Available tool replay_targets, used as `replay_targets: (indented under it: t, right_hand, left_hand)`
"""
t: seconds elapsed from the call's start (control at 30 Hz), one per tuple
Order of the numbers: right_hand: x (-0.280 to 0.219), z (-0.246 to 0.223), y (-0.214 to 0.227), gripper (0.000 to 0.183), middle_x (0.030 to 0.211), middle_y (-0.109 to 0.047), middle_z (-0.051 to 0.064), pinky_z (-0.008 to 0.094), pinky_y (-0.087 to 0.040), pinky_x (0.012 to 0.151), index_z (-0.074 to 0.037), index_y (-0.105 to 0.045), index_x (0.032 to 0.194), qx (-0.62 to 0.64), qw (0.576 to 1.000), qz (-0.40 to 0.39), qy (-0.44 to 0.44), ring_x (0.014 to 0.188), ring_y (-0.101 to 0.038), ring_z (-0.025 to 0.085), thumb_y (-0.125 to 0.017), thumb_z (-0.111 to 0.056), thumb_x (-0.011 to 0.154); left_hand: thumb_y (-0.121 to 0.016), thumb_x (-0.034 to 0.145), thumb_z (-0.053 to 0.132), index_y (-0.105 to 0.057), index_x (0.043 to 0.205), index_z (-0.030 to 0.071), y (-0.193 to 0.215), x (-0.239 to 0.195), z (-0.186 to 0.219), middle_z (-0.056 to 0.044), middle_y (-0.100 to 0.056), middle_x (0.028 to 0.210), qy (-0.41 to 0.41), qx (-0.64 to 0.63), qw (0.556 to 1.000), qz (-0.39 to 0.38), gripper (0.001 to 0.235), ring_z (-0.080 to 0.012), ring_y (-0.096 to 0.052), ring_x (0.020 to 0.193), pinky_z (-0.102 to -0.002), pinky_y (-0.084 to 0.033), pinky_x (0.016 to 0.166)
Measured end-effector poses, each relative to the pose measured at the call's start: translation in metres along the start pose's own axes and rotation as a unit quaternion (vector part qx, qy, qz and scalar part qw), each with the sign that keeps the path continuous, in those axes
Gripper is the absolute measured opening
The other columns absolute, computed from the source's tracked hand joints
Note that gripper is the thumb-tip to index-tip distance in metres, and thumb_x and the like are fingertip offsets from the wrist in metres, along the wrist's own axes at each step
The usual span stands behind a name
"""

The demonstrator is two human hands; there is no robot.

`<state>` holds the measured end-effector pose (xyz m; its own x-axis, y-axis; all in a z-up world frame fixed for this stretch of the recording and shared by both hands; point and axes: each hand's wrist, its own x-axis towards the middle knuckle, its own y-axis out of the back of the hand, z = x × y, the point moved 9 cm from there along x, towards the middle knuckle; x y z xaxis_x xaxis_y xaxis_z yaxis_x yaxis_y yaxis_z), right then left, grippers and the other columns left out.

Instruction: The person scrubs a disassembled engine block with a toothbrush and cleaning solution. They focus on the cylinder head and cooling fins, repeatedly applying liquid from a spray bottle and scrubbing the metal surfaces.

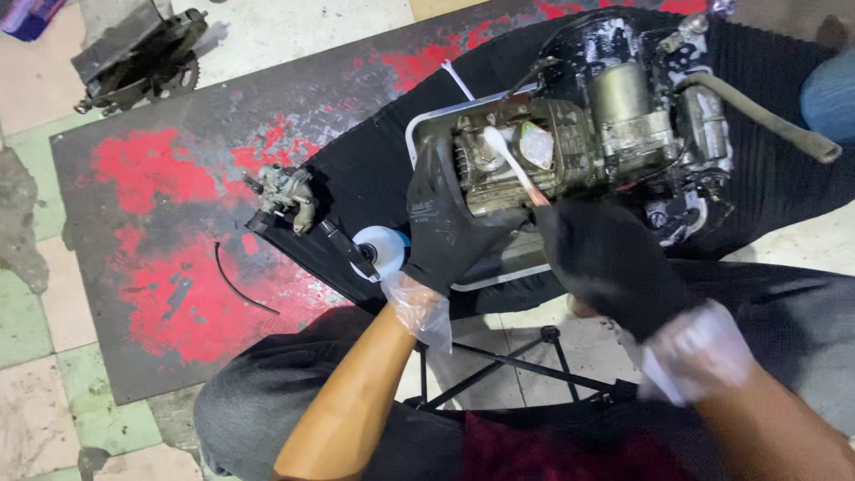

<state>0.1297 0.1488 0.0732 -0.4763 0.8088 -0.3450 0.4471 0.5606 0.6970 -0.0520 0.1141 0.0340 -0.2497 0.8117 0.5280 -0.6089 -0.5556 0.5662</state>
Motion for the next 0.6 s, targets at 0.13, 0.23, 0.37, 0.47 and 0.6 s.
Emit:
replay_targets:
  t: [0.13,0.23,0.37,0.47,0.6]
  right_hand:
    - [-0.013,-0.021,0.011,0.02,0.052,-0.058,0.013,0.044,-0.047,0.043,-0.005,-0.066,0.085,-0.055,0.989,0.064,0.118,0.043,-0.062,0.03,-0.06,-0.021,0.094]
    - [-0.012,-0.02,0.009,0.023,0.049,-0.059,0.012,0.044,-0.047,0.043,-0.006,-0.067,0.086,-0.108,0.986,0.066,0.106,0.042,-0.063,0.031,-0.06,-0.023,0.099]
    - [-0.016,-0.013,0.013,0.018,0.052,-0.062,0.014,0.045,-0.048,0.046,-0.003,-0.069,0.094,-0.145,0.978,0.062,0.133,0.047,-0.065,0.033,-0.067,-0.02,0.09]
    - [-0.041,-0.023,0.006,0.043,0.09,-0.073,0.021,0.041,-0.052,0.049,0.005,-0.07,0.11,-0.295,0.898,0.091,0.314,0.058,-0.067,0.032,-0.067,-0.017,0.073]
    - [-0.046,-0.01,-0.011,0.04,0.087,-0.07,0.024,0.041,-0.052,0.049,0.009,-0.07,0.11,-0.274,0.88,0.096,0.376,0.062,-0.069,0.033,-0.071,-0.011,0.076]
  left_hand:
    - [-0.096,0.06,0.05,-0.028,0.152,-0.011,-0.005,0.001,-0.011,-0.034,-0.046,0.147,0.054,-0.024,0.997,-0.046,0.129,-0.0505,-0.048,0.137,-0.055,-0.042,0.117]
    - [-0.096,0.057,0.051,-0.029,0.149,-0.012,-0.007,0.005,-0.013,-0.035,-0.044,0.145,0.059,-0.014,0.997,-0.052,0.13,-0.0514,-0.047,0.134,-0.055,-0.042,0.113]
    - [-0.097,0.059,0.05,-0.03,0.149,-0.01,-0.003,0.01,-0.004,-0.032,-0.047,0.144,0.042,-0.014,0.998,-0.041,0.127,-0.0492,-0.05,0.133,-0.055,-0.042,0.114]
    - [-0.095,0.062,0.048,-0.031,0.15,-0.009,0.008,0.015,0.007,-0.031,-0.048,0.144,0.043,-0.016,0.998,-0.037,0.123,-0.0481,-0.051,0.133,-0.054,-0.044,0.114]
    - [-0.09,0.079,0.038,-0.031,0.155,-0.01,0.04,-0.016,0.038,-0.034,-0.048,0.148,0.099,-0.072,0.992,-0.032,0.108,-0.0485,-0.051,0.137,-0.052,-0.045,0.115]
